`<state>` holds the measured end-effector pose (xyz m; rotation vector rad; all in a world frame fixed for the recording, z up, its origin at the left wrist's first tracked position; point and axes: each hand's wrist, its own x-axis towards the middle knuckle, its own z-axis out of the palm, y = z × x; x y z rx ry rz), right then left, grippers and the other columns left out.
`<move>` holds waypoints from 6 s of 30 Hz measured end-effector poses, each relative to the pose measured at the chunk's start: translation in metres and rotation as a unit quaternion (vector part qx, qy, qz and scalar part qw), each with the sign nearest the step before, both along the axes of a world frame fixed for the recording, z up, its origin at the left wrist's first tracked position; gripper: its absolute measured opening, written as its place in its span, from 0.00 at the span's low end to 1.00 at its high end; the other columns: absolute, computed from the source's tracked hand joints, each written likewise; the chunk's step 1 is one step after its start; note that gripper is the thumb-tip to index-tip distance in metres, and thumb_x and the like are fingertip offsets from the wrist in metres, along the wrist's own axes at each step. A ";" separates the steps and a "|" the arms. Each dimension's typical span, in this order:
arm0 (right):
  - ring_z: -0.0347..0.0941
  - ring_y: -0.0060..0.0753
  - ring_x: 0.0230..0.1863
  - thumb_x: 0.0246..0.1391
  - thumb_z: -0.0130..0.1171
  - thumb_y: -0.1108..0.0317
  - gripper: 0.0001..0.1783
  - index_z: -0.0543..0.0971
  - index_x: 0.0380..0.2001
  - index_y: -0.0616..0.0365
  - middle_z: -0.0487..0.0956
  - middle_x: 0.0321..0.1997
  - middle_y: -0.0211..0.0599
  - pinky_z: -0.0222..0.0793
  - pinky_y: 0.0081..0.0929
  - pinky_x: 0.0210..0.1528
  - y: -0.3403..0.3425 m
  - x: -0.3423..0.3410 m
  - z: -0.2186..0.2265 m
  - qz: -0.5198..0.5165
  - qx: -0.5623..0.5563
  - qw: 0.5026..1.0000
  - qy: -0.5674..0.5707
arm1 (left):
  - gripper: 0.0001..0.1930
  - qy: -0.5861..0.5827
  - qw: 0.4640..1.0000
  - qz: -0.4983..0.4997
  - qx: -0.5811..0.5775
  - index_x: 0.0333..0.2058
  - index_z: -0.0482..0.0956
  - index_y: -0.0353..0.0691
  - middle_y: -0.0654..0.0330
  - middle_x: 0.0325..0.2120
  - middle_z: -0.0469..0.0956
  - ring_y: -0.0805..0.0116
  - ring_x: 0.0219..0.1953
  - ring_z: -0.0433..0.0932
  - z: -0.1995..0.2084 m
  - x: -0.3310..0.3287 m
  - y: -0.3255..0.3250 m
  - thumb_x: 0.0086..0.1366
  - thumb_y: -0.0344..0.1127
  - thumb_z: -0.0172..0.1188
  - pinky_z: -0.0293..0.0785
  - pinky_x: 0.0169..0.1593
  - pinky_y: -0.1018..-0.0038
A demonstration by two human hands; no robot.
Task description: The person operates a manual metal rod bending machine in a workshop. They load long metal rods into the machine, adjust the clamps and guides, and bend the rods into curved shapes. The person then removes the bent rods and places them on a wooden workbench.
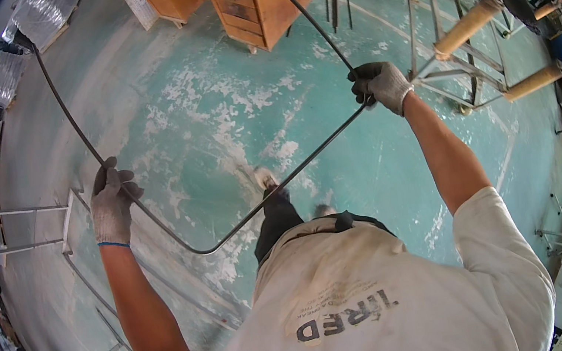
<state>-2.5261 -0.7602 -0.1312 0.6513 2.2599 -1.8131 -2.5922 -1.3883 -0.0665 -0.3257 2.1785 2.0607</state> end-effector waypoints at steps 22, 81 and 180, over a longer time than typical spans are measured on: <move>0.85 0.32 0.29 0.67 0.64 0.81 0.14 0.86 0.54 0.71 0.88 0.35 0.40 0.79 0.31 0.27 -0.116 -0.718 -0.068 -0.041 -0.031 0.998 0.043 | 0.24 -0.179 0.977 0.015 0.118 0.64 0.77 0.30 0.51 0.47 0.88 0.58 0.45 0.91 -0.165 -0.473 -0.061 0.72 0.27 0.71 0.93 0.49 0.60; 0.85 0.53 0.65 0.68 0.69 0.50 0.23 0.90 0.59 0.50 0.90 0.61 0.44 0.79 0.44 0.68 -0.230 -2.184 -0.258 0.311 0.531 0.787 0.050 | 0.13 -0.243 0.951 0.139 -0.133 0.52 0.83 0.36 0.59 0.40 0.85 0.66 0.36 0.84 -0.287 -1.793 -0.133 0.71 0.18 0.69 0.83 0.37 0.68; 0.83 0.57 0.67 0.68 0.64 0.39 0.29 0.89 0.60 0.45 0.89 0.64 0.44 0.80 0.52 0.69 -0.225 -2.199 -0.259 0.286 0.622 0.729 0.034 | 0.09 -0.220 0.950 0.176 -0.133 0.49 0.83 0.34 0.58 0.38 0.85 0.65 0.37 0.87 -0.309 -1.794 -0.092 0.72 0.20 0.67 0.89 0.38 0.67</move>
